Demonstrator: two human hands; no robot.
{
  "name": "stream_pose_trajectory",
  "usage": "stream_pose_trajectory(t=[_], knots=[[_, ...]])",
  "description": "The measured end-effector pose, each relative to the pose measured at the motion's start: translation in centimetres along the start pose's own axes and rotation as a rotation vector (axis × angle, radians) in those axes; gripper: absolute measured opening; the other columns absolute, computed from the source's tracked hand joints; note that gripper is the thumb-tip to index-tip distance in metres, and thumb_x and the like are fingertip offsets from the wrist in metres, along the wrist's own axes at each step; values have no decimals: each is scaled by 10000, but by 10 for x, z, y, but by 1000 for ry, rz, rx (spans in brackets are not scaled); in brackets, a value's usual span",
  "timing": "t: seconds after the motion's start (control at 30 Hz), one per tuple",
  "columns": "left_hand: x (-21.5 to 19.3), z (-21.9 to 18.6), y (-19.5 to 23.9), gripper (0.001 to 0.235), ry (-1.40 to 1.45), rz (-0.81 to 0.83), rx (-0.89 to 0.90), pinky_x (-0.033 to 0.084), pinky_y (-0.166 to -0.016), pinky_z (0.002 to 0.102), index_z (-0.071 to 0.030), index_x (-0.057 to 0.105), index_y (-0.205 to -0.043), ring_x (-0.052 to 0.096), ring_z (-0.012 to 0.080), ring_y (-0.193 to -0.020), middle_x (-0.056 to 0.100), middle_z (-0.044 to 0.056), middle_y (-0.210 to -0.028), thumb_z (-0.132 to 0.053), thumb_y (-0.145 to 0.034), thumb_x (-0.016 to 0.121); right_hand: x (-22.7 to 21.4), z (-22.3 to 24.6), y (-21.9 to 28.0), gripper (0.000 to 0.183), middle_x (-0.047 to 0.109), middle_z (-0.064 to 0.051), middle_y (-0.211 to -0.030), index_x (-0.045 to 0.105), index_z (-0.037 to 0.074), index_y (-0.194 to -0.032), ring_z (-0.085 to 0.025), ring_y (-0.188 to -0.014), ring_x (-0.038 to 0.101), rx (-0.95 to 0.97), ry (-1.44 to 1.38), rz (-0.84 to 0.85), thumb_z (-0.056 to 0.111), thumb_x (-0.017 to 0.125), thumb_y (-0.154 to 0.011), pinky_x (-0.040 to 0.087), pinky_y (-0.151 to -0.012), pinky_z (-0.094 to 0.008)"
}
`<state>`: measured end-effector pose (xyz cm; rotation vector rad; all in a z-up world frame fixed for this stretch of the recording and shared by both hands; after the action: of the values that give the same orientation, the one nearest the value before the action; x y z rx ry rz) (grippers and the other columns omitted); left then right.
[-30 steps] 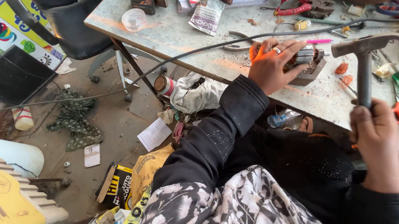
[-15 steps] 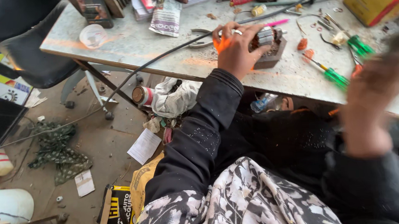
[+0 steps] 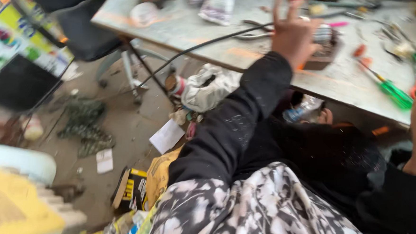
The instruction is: The person repairs an electric motor rotor by hand. They trim copper windings with scissors, scrape and clean the rotor with a screwdriver, and use a hammer to tap small metal parts on a workbench.
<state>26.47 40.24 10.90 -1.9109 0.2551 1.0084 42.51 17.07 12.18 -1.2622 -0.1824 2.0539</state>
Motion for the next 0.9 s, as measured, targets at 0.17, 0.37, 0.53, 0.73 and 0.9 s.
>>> stream_pose_trajectory(t=[0.17, 0.37, 0.53, 0.73, 0.9], knots=[[-19, -15, -1, 530, -113, 129, -42, 55, -1247, 657, -250, 724, -1155, 448, 282, -1413, 775, 10, -1019, -443, -682, 867, 37, 15, 23, 564, 697, -250, -1133, 477, 98, -1648, -381, -1003, 675, -21, 70, 77, 112, 596, -1097, 519, -860, -464], [-22, -9, 4, 635, -98, 133, -28, 20, -1240, 666, -253, 647, -1281, 420, 276, -1423, 753, 4, -1093, -480, -719, 837, 40, 16, 29, 517, 689, -249, -1221, 457, 79, -1636, -402, -1069, 681, -76, -59, 7, 147, 608, -1146, 522, -917, -470], [-11, -11, 4, 687, -150, 104, 17, 25, -1224, 644, -205, 606, -1312, 417, 299, -1421, 666, 30, -1298, -600, -764, 731, 38, 25, 34, 550, 667, -282, -1286, 488, 44, -1592, -436, -1090, 660, -146, 3, -39, 122, 630, -1066, 516, -893, -467], [25, -22, 8, 881, -285, 150, 39, 34, -1251, 625, -98, 483, -1454, 384, 300, -1445, 616, 101, -1374, -743, -857, 542, 39, 22, 43, 534, 630, -266, -1411, 475, 66, -1624, -426, -1195, 644, -48, -118, 12, 150, 609, -1114, 498, -990, -463], [29, 3, 17, 902, -22, -145, 37, 107, -1229, 654, -26, 491, -1430, 458, 337, -1406, 643, 131, -1311, -693, -833, 607, 40, 19, 39, 502, 627, -275, -1425, 489, 47, -1591, -439, -1269, 623, -147, -93, -9, 96, 627, -1111, 491, -1045, -460]])
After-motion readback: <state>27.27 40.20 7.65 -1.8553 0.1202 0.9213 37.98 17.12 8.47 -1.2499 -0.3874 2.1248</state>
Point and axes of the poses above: each hand's wrist, its own y-axis away from the middle knuckle, its own x-axis out of the palm, z = x × y, the point moved 3 cm from there along -y, towards the middle knuckle
